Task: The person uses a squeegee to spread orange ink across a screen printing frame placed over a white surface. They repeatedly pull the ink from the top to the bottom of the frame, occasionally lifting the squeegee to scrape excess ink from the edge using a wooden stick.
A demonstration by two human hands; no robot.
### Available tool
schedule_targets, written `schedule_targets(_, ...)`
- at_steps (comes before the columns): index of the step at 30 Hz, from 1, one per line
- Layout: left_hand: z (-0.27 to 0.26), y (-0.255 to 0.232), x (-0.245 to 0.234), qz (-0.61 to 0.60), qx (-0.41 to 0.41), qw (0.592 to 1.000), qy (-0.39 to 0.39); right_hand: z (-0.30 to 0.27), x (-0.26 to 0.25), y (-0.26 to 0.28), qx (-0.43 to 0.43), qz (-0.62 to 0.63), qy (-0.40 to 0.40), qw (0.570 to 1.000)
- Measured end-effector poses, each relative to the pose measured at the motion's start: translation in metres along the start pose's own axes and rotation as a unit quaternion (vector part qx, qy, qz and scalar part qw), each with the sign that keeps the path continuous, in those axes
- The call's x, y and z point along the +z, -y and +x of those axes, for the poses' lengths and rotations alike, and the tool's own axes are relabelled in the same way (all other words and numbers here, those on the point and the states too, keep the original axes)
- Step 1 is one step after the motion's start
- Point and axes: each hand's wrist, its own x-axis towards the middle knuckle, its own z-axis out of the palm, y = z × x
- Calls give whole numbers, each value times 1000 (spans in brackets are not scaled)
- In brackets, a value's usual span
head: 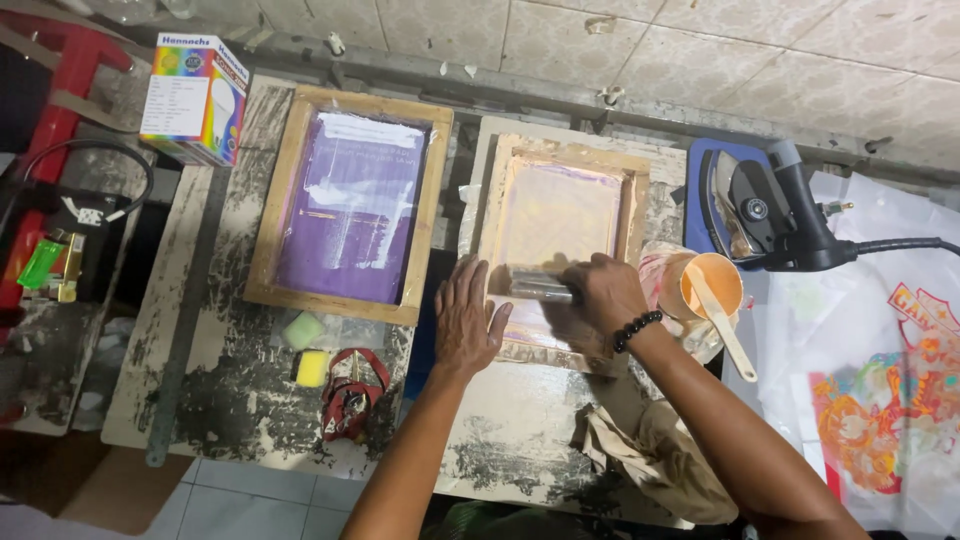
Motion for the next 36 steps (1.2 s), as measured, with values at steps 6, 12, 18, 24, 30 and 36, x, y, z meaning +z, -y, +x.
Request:
schedule_targets(6, -2, 4, 6, 0, -5, 1000, -3, 42, -28, -11, -5, 8, -130, 991)
schedule_targets(12, 1, -2, 1, -9, -5, 1000, -7, 27, 9, -4, -12, -71, -194, 978)
schedule_targets(18, 0, 0, 3, -9, -4, 1000, -9, 2, -5, -18, -11, 13, -111, 994)
schedule_targets(24, -1, -2, 2, 9, -6, 1000, -3, 99, 8, -78, 78, -48, -66, 994)
schedule_targets(30, -4, 0, 1, -1, -10, 1000, -4, 79, 17, -61, 57, -37, -18, 998)
schedule_targets(36, 1, 2, 1, -2, -6, 1000, -9, 5, 2, 4, 45, 20, 13, 999)
